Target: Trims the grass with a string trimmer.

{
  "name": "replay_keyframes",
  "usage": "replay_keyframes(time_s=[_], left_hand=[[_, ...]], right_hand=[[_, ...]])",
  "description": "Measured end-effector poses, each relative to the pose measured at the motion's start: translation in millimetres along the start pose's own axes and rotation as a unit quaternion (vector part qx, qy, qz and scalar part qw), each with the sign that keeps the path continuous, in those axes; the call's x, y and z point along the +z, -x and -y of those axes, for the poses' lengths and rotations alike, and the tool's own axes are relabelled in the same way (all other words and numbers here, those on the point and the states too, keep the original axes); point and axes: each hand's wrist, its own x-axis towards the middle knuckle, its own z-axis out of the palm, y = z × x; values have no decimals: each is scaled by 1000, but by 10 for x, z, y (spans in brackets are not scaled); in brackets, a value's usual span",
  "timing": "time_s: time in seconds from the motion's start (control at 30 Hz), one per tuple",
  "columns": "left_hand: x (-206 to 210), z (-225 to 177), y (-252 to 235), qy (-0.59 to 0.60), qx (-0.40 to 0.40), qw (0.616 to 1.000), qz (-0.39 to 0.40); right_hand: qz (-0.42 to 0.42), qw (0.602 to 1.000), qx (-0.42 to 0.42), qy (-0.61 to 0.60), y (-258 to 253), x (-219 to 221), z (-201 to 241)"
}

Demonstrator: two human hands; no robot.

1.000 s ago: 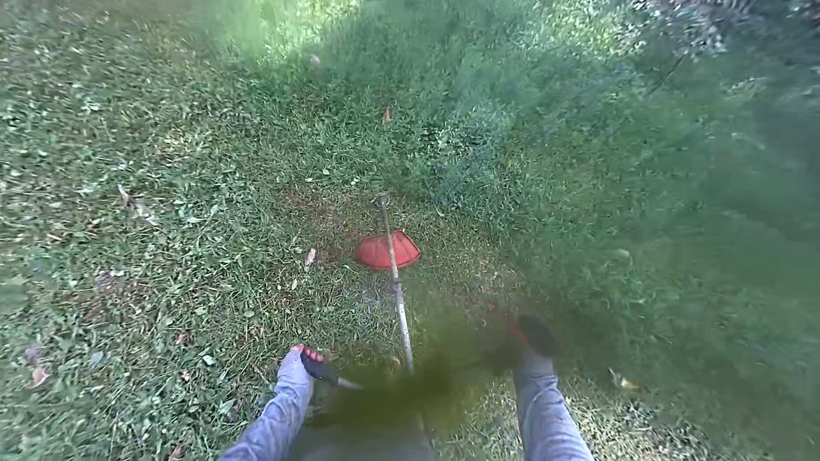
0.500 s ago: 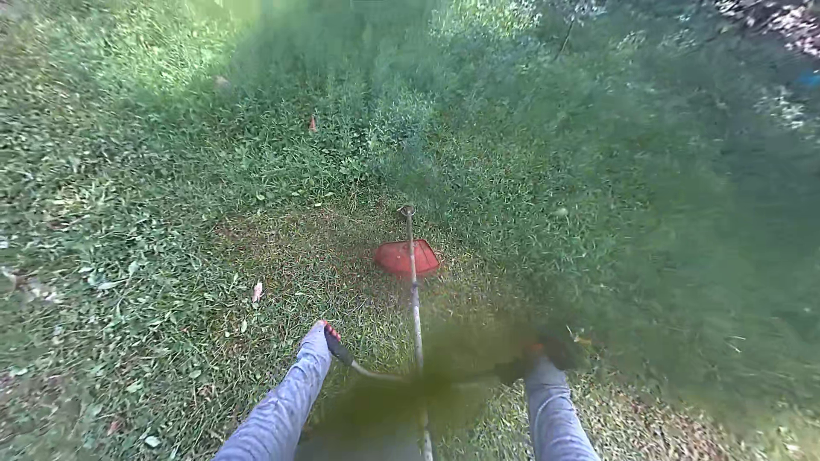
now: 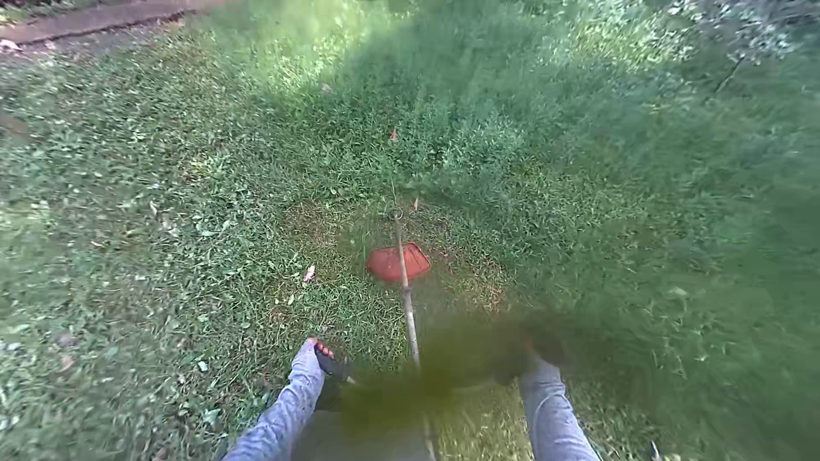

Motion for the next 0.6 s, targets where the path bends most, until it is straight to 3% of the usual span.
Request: replay_keyframes(time_s=[0.03, 0.07, 0.1, 0.13, 0.2, 0.27, 0.43, 0.6], left_hand=[[-105, -56, 10, 16, 3, 1000, -10], [-210, -117, 19, 27, 6, 999, -18], [-312, -169, 9, 41, 12, 999, -33], [-420, -219, -1, 56, 17, 997, -43], [-658, -286, -31, 87, 36, 994, -57], [-884, -371, -101, 112, 56, 990, -68], [-1400, -687, -271, 184, 66, 972, -131], [-1877, -1135, -441, 231, 95, 955, -159]], right_hand=[[-10, 992, -126, -15, -172, 193, -225], [67, 994, -59, 65, -188, 265, 17], [66, 991, -4, 118, -188, 483, 244], [12, 991, 12, 135, -136, 765, 399], [64, 982, 102, 145, 349, 1063, 1190], [61, 992, 85, 68, 837, 1371, 1725], [105, 994, -16, -26, 897, 2318, 1790], [208, 977, -11, 55, 1146, 3305, 2269]])
